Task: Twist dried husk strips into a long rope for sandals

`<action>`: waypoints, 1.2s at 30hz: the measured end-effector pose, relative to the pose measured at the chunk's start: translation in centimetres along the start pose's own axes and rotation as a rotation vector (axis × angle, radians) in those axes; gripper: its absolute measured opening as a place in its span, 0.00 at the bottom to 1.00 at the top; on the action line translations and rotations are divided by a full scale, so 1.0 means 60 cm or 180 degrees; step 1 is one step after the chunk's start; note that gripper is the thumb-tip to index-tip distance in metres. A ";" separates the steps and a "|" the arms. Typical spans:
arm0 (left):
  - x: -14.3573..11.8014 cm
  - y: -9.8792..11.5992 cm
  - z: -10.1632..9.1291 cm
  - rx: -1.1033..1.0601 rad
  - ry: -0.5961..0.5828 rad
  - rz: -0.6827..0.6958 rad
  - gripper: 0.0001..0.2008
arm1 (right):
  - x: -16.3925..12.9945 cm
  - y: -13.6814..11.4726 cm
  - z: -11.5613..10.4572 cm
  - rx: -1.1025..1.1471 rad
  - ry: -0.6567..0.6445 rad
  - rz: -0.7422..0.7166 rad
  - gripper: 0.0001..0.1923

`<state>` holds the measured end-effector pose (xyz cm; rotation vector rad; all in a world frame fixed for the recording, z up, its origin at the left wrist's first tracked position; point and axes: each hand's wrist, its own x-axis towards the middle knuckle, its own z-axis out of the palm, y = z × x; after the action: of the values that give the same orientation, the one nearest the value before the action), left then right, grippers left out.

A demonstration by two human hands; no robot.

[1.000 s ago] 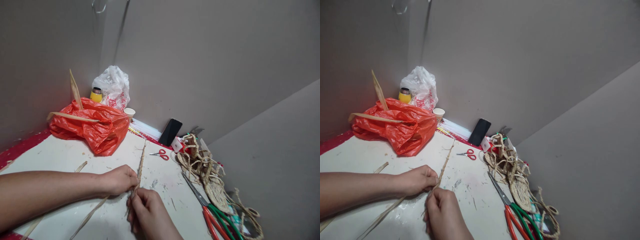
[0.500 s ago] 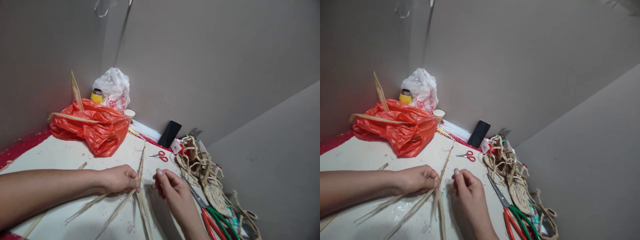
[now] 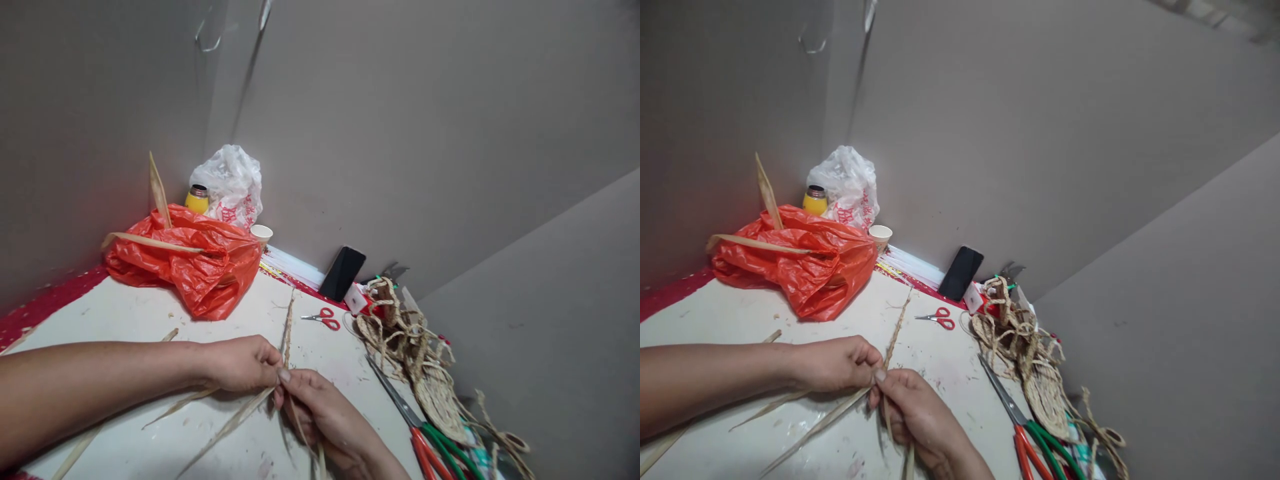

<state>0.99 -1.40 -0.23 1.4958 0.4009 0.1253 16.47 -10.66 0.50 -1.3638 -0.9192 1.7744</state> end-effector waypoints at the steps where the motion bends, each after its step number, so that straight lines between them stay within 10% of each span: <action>1: 0.001 0.000 -0.001 -0.0009 0.0034 -0.0034 0.11 | 0.000 -0.001 -0.002 -0.0028 -0.0067 0.0008 0.21; 21: -0.002 0.009 0.000 0.0080 -0.0063 0.0064 0.09 | -0.001 -0.006 -0.002 -0.0197 -0.0088 -0.0041 0.14; 36: -0.015 0.033 -0.007 0.1594 0.0263 -0.0017 0.11 | 0.004 0.001 0.022 0.0645 0.0441 0.0131 0.17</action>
<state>0.33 -1.14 1.86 1.9867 0.5284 0.0857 15.11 -10.64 0.62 -1.3628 -0.6237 1.7280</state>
